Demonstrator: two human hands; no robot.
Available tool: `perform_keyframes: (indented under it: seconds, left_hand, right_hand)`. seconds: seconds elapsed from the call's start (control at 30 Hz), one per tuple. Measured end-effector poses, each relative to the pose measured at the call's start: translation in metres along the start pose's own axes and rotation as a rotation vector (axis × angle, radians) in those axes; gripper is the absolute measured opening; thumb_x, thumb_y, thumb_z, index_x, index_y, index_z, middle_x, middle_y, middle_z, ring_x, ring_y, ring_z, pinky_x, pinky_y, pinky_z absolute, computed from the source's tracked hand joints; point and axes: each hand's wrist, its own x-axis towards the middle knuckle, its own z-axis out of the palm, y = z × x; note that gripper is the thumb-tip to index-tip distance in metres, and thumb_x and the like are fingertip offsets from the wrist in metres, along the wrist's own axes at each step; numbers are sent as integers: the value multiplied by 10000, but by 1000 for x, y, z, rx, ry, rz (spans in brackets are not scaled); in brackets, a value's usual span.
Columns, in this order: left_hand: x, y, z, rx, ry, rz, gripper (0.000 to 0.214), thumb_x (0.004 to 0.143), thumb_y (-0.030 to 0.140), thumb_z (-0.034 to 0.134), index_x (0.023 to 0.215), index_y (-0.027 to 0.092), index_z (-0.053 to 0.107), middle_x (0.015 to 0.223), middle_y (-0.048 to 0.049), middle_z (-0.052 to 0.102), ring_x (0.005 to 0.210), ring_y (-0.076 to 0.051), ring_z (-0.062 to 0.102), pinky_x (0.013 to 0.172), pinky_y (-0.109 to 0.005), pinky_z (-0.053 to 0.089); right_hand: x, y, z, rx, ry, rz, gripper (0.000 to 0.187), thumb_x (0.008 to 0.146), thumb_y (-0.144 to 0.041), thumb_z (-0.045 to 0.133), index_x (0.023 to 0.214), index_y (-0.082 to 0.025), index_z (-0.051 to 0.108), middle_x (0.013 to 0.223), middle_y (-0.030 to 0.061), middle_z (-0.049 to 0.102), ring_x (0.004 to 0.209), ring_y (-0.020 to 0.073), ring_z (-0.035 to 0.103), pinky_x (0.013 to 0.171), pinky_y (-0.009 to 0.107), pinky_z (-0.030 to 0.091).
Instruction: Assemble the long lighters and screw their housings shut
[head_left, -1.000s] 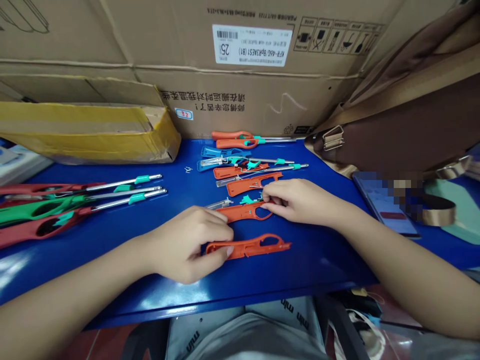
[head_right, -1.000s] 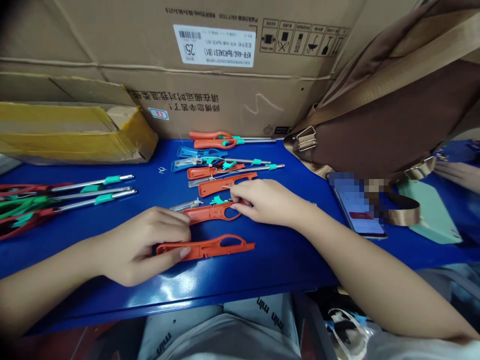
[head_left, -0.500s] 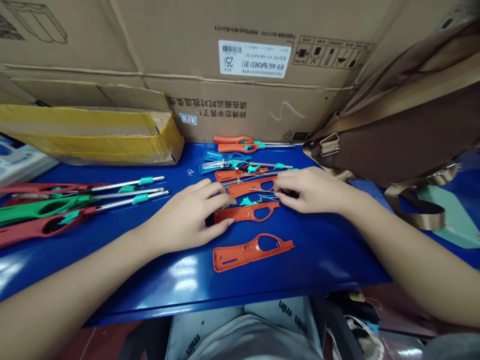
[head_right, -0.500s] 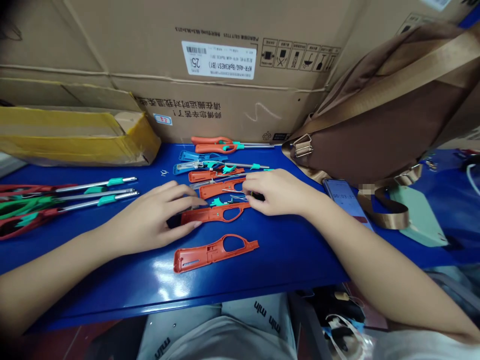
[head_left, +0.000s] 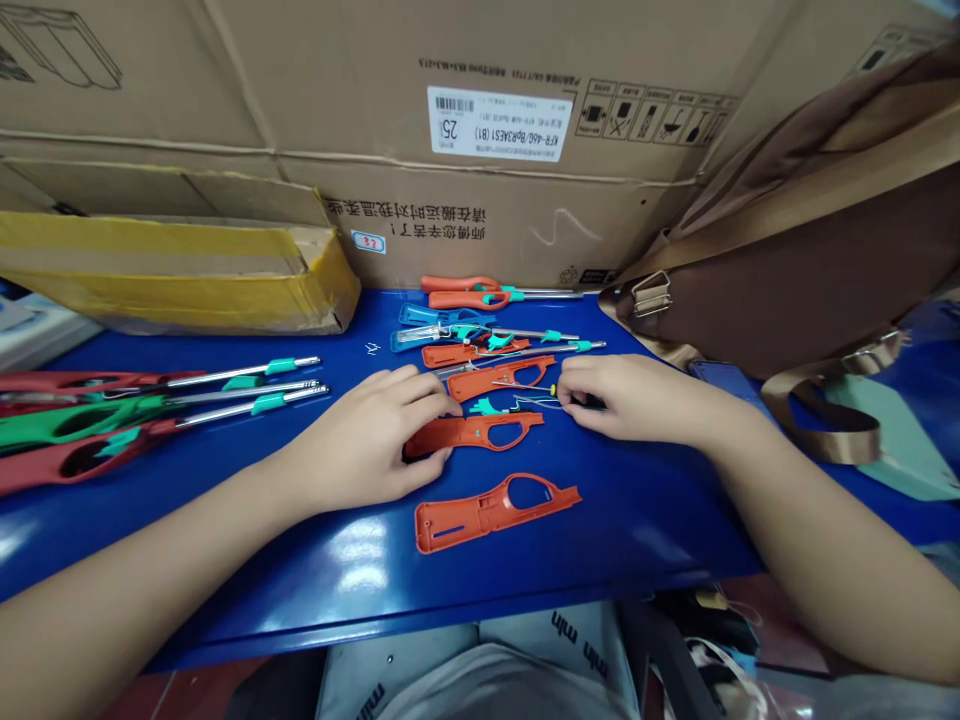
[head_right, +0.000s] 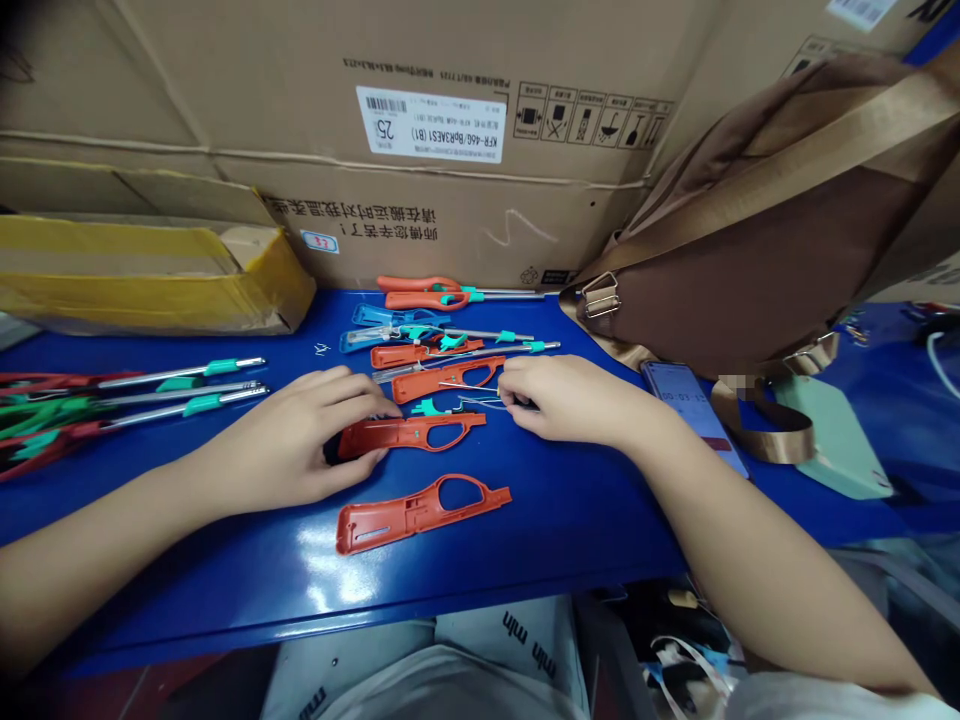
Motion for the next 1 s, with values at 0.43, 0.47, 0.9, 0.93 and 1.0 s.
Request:
perform_keyframes:
  seconds: [0.43,0.47,0.9,0.93,1.0]
  left_hand:
    - [-9,34,10,-112,-53,186,246,957,403,635,1068,190,690,934,-46,704,858,-226,633,804,-384,466]
    - [-9,32,10,-102,-53,184,226,970,376,616,1076,189,688,940,-48,706,861,-226,637,810,-384,469]
    - [-6,16,4,-48,-83,146,147,955,314,626,1053,212,665,935,-31,685,813,-211,616,749,-358,456]
    - [-6,16,4,-50,-80,143,148,955,318,630,1052,213,665,937,-30,685,812,-209,617,749,-357,457]
    - [-6,15,4,-49,-74,139,155,954,330,634,1048,210,667,934,-31,685,813,-210,622,750,-357,460]
  right_hand:
    - [-8,-7,-11,-163,-42,144,136,893,-323,648,833,-216,707,752,21,683,628,161,569,572,278,242]
    - [-9,-7,-11,-169,-56,165,137,892,-324,648,839,-219,718,746,22,687,624,163,574,565,278,235]
    - [-13,-8,-16,71,171,28,86,897,-269,616,849,-202,639,700,-25,630,625,120,546,599,249,341]
    - [-14,-9,-17,115,194,-23,80,901,-263,620,857,-198,639,708,-27,620,629,114,538,613,245,358]
    - [-15,-10,-17,199,190,-129,57,907,-240,631,881,-192,647,750,-22,613,639,104,524,637,238,386]
